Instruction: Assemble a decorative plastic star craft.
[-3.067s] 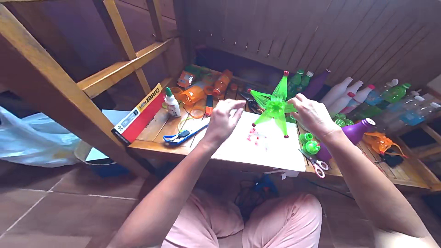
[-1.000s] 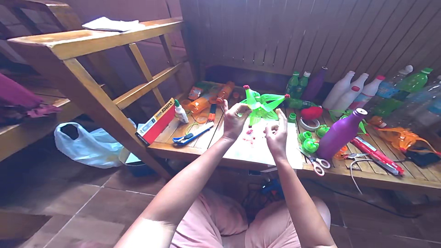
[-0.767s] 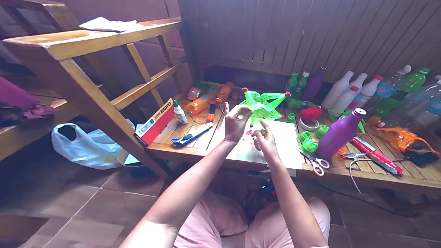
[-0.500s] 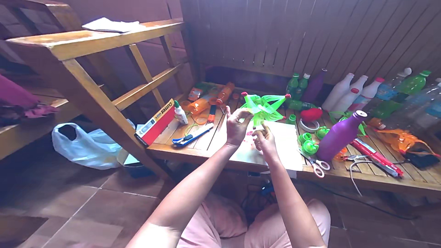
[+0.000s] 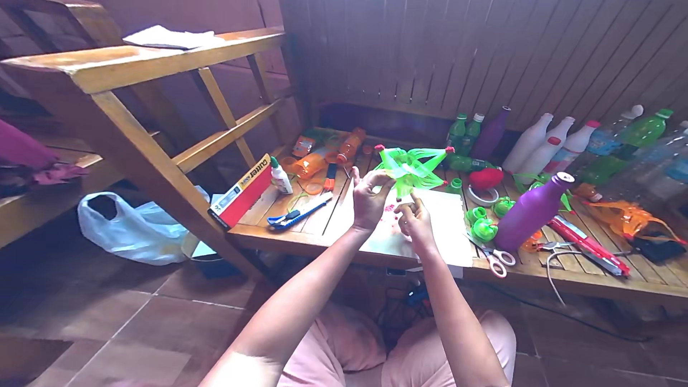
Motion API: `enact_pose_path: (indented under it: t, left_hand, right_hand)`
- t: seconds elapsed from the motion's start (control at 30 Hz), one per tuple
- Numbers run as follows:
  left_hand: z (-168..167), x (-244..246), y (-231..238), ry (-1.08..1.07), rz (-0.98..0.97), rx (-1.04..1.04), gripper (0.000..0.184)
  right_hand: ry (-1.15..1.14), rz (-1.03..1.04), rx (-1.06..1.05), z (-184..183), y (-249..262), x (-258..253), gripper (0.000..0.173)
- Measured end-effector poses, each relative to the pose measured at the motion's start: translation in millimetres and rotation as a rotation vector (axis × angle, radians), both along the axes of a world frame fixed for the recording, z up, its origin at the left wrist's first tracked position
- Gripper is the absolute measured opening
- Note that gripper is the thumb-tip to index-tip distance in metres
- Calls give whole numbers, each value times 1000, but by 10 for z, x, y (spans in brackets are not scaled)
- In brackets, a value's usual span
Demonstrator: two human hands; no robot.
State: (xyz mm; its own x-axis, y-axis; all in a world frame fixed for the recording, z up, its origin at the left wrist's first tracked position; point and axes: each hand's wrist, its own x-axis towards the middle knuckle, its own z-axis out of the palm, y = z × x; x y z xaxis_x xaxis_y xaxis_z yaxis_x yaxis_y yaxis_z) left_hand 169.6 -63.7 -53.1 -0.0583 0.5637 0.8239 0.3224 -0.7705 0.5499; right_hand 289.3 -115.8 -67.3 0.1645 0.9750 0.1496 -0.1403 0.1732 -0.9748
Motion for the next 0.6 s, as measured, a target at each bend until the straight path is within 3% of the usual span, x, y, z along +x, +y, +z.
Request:
enact_pose_path:
  t: [0.43,0.53,0.6]
  left_hand:
    - [1,5,12,-3,1,-2,14]
    - [10,-7,8,2,-9,17,14]
    - [18,-35,12,34,-13,110,10]
  right_hand:
    - [13,25,18,32,-24,20,59]
    - [22,-35,29,37,-43,39,61]
    - [93,-104,26,65,-81,69,52]
